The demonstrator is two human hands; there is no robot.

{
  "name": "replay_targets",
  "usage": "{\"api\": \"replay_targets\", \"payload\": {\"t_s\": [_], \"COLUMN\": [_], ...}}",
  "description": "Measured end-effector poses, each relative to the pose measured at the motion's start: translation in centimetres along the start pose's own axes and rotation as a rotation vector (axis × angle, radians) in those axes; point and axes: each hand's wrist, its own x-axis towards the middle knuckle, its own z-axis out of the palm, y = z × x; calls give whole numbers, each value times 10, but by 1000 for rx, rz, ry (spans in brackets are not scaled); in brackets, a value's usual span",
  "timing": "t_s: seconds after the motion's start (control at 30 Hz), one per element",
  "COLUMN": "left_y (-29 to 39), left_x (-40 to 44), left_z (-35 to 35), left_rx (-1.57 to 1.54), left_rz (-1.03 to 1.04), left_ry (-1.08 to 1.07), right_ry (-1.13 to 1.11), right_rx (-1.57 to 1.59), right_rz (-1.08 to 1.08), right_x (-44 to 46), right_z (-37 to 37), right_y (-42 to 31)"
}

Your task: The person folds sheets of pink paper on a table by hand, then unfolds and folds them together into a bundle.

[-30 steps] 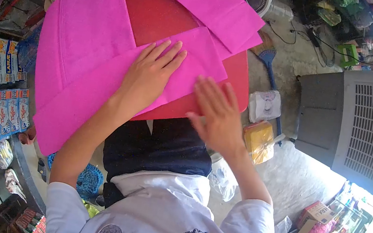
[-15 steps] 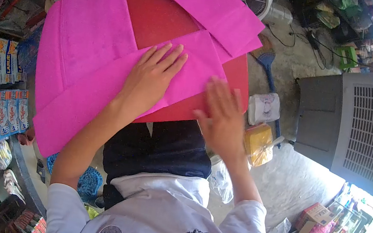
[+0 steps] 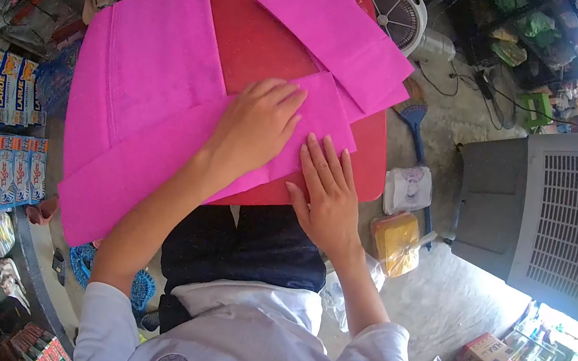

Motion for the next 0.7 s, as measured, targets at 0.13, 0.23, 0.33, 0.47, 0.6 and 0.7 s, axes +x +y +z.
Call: {"api": "replay_targets", "payload": {"t_s": [0.13, 0.23, 0.33, 0.47, 0.6, 0.7], "left_y": [-9, -14, -21, -6, 60, 79], "left_x": [24, 27, 26, 12, -60, -121], "left_z": [10, 16, 20, 3, -40, -18], "left_rx": [-13, -37, -13, 109, -516, -1228], "left_rz": [-115, -122, -137, -165, -195, -542], "left_ry": [105, 177, 187, 192, 25, -237], "right_ry": [5, 5, 11, 12, -10, 21], "right_rx": [-4, 0, -9, -18, -18, -8], "right_rz": [13, 18, 10, 10, -28, -21], "right_x": [1, 1, 1, 2, 0, -1], "right_z": [0, 0, 1, 1, 6, 8], "right_y": [-2, -2, -1, -3, 4, 0]}}
